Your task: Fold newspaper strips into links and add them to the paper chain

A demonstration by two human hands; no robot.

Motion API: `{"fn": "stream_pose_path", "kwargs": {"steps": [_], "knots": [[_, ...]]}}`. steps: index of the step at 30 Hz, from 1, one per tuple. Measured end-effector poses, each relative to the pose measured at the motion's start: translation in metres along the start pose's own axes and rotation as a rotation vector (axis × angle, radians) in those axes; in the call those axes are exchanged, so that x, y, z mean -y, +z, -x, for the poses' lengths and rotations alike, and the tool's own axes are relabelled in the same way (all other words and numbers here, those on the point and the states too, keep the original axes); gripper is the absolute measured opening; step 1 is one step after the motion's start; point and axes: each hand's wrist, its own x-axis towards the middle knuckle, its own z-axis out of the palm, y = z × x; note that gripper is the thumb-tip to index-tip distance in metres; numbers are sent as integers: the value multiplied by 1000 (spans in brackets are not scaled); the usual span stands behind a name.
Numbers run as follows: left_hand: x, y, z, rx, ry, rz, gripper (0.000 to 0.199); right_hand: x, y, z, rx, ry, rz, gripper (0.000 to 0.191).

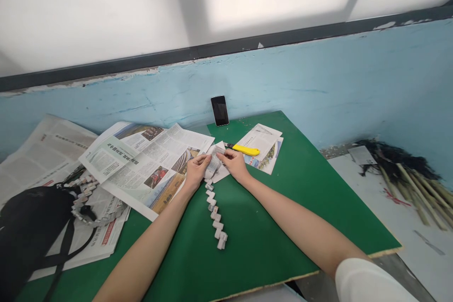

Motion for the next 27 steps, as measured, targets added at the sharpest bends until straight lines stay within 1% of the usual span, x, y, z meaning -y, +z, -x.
{"fn": "stream_pose_path", "kwargs": {"steps": [4,7,11,17,21,27], "knots": [[-7,2,5,36,35,-26,42,2,1,0,87,-7,-132,33],[-12,5,8,86,46,-51,42,2,0,1,152,11,-177,32],[-14,6,8,116,41,-49,42,2,-2,1,154,30,-187,30],[-11,7,5,126,10,-76,40,2,-3,-1,41,29,-165,29],[-9,7,5,93,-14,-106,42,-4,-3,-2,-91,86,-201,31],[-11,7,5,31,-35,-109,44,-13,-3,-4,-230,115,-317,31]]}}
